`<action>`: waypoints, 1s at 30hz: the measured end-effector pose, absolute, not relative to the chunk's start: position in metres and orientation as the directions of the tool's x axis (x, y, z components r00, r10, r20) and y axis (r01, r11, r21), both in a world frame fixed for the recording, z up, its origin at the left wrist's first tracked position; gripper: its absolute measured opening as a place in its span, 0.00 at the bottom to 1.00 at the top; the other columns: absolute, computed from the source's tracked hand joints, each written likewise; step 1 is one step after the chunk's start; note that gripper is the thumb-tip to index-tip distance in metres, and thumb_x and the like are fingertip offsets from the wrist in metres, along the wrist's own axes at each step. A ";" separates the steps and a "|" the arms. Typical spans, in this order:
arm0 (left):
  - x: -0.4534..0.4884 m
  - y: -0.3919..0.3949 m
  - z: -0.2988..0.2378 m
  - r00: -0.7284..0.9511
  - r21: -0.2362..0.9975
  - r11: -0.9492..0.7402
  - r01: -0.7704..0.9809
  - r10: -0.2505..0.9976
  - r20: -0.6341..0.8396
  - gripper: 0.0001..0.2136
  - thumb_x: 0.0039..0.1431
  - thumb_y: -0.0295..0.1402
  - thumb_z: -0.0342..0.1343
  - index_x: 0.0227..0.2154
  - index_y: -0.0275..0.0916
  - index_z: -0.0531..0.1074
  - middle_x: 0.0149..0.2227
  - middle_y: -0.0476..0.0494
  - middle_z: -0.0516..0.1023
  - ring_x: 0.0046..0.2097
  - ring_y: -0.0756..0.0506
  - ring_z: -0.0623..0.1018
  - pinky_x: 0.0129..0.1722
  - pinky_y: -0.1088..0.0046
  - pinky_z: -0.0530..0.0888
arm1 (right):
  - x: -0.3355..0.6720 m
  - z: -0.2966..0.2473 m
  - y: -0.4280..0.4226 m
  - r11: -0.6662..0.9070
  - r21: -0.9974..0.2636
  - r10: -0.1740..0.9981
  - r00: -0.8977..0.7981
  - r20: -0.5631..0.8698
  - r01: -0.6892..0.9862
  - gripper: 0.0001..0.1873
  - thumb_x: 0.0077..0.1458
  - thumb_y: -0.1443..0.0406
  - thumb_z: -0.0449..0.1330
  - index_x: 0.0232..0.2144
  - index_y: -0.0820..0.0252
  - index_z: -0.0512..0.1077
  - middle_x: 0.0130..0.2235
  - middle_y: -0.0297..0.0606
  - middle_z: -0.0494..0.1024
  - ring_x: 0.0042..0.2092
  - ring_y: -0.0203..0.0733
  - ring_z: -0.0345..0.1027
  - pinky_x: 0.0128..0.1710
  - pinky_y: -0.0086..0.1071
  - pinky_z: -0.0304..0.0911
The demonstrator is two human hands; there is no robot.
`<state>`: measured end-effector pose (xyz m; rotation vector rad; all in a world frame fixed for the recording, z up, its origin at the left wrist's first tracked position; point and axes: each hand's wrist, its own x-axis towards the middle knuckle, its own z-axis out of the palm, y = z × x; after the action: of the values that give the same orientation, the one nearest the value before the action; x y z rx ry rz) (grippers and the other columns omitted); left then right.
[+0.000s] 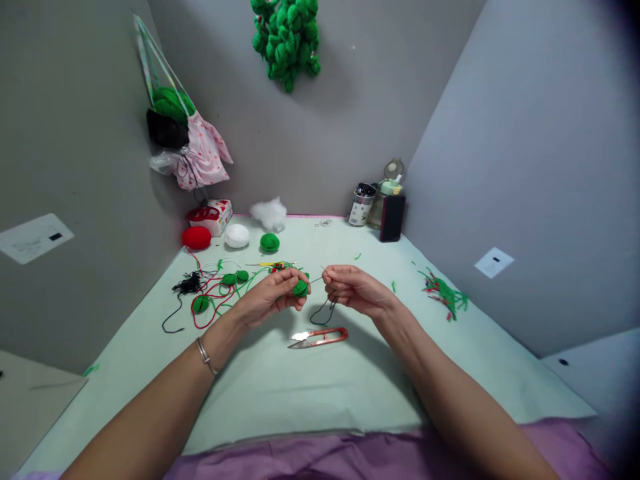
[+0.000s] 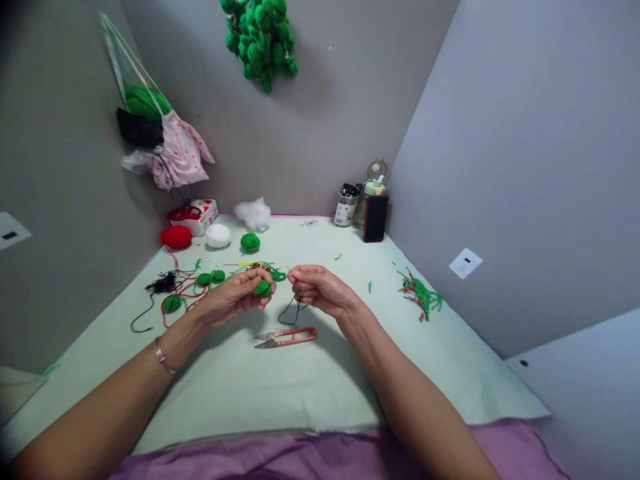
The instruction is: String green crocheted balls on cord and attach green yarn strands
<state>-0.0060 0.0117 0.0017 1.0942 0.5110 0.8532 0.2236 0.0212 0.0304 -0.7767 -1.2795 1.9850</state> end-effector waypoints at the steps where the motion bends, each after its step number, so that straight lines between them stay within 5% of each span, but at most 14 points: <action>1: -0.007 0.012 0.002 0.595 0.919 0.198 -0.342 0.802 0.048 0.14 0.59 0.42 0.64 0.37 0.36 0.74 0.36 0.45 0.75 0.33 0.51 0.76 0.35 0.74 0.73 | 0.225 0.030 0.022 -0.310 -0.931 0.777 -0.616 -0.131 -0.193 0.14 0.51 0.59 0.68 0.27 0.62 0.69 0.20 0.21 0.45 0.23 0.29 0.33 0.23 0.27 0.33; 11: -0.003 0.012 -0.004 0.560 0.933 0.224 -0.283 0.828 -0.029 0.15 0.58 0.43 0.65 0.31 0.35 0.72 0.42 0.41 0.77 0.35 0.50 0.78 0.40 0.70 0.76 | 0.221 0.029 0.018 -0.137 -0.988 0.827 -0.557 -0.079 -0.063 0.18 0.51 0.54 0.67 0.27 0.62 0.70 0.21 0.23 0.50 0.24 0.30 0.36 0.25 0.29 0.34; 20: 0.000 0.011 -0.007 0.512 0.956 0.208 -0.206 0.856 -0.075 0.15 0.52 0.35 0.69 0.42 0.39 0.75 0.41 0.45 0.78 0.42 0.47 0.79 0.48 0.68 0.73 | 0.219 0.033 0.015 -0.065 -0.996 0.876 -0.481 -0.030 -0.055 0.17 0.53 0.53 0.66 0.28 0.62 0.71 0.20 0.24 0.50 0.24 0.30 0.37 0.25 0.30 0.36; 24: 0.002 0.009 -0.006 0.548 0.957 0.184 -0.224 0.836 -0.032 0.12 0.54 0.36 0.67 0.40 0.40 0.75 0.41 0.46 0.76 0.43 0.46 0.79 0.51 0.61 0.74 | 0.220 0.032 0.017 -0.169 -0.979 0.846 -0.526 -0.086 -0.112 0.16 0.52 0.55 0.67 0.28 0.62 0.71 0.21 0.23 0.48 0.24 0.30 0.35 0.25 0.29 0.35; 27: 0.003 0.008 -0.005 0.502 0.973 0.093 -0.212 0.864 0.027 0.11 0.55 0.35 0.67 0.40 0.39 0.75 0.43 0.45 0.76 0.43 0.47 0.78 0.47 0.66 0.75 | 0.221 0.029 0.019 -0.288 -0.943 0.813 -0.563 -0.147 -0.169 0.15 0.51 0.57 0.68 0.30 0.63 0.71 0.21 0.22 0.46 0.24 0.29 0.33 0.24 0.28 0.34; 30: 0.003 0.007 -0.002 0.491 0.975 0.045 -0.217 0.868 0.069 0.12 0.55 0.36 0.67 0.40 0.39 0.74 0.46 0.43 0.75 0.42 0.47 0.78 0.40 0.70 0.75 | 0.222 0.028 0.020 -0.249 -0.954 0.829 -0.546 -0.121 -0.167 0.15 0.51 0.57 0.68 0.30 0.63 0.72 0.21 0.22 0.49 0.24 0.29 0.35 0.24 0.28 0.35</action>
<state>0.0030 0.0066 -0.0019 1.2575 0.6626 0.9284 0.2222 0.0197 0.0282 -0.8499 -1.3117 1.8664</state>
